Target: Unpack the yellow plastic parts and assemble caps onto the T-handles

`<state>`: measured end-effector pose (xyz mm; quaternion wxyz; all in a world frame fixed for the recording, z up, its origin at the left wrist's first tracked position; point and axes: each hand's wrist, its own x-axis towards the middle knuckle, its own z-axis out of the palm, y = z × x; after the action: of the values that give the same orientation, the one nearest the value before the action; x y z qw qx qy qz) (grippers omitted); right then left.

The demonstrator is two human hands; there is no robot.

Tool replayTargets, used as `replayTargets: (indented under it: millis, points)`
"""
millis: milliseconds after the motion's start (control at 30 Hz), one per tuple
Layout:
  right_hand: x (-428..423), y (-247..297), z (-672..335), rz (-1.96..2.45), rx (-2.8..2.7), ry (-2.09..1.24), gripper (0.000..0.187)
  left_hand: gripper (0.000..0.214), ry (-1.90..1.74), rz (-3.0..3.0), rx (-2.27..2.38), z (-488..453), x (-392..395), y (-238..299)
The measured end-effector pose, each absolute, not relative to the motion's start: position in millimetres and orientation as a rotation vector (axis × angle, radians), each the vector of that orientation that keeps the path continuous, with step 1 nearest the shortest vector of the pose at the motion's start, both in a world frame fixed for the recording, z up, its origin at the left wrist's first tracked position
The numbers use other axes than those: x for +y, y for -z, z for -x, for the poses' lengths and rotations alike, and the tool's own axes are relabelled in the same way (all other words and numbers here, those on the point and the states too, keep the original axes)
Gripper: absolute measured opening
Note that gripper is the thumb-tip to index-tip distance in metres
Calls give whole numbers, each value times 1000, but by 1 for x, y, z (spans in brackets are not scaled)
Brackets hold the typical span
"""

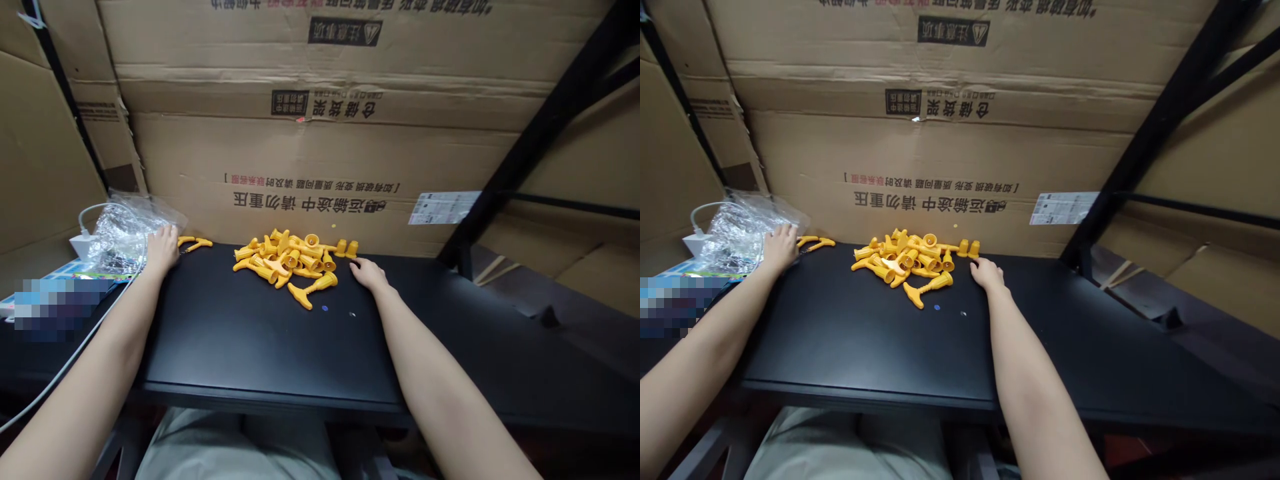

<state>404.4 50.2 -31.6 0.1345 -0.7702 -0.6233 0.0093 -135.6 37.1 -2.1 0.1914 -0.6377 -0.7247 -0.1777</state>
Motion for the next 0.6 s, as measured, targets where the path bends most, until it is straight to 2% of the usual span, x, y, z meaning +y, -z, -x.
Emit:
replayTargets:
  millis: [167,367,433,500,600]
  points:
    - [50,31,-404,2224,-1806,-24,46,71,714,1560,-2293,135,39,7]
    - [49,31,-404,2206,-1821,-18,46,84,534,1521,-2619,148,58,1]
    - [49,31,-404,2206,-1815,-8,46,77,467,1567,-2645,151,61,-3]
    - [50,31,-405,2207,-1809,3,45,61,422,1625,-2599,151,63,-7]
    - [51,31,-405,2216,-1808,-1,45,46,387,1740,-2325,149,62,-12]
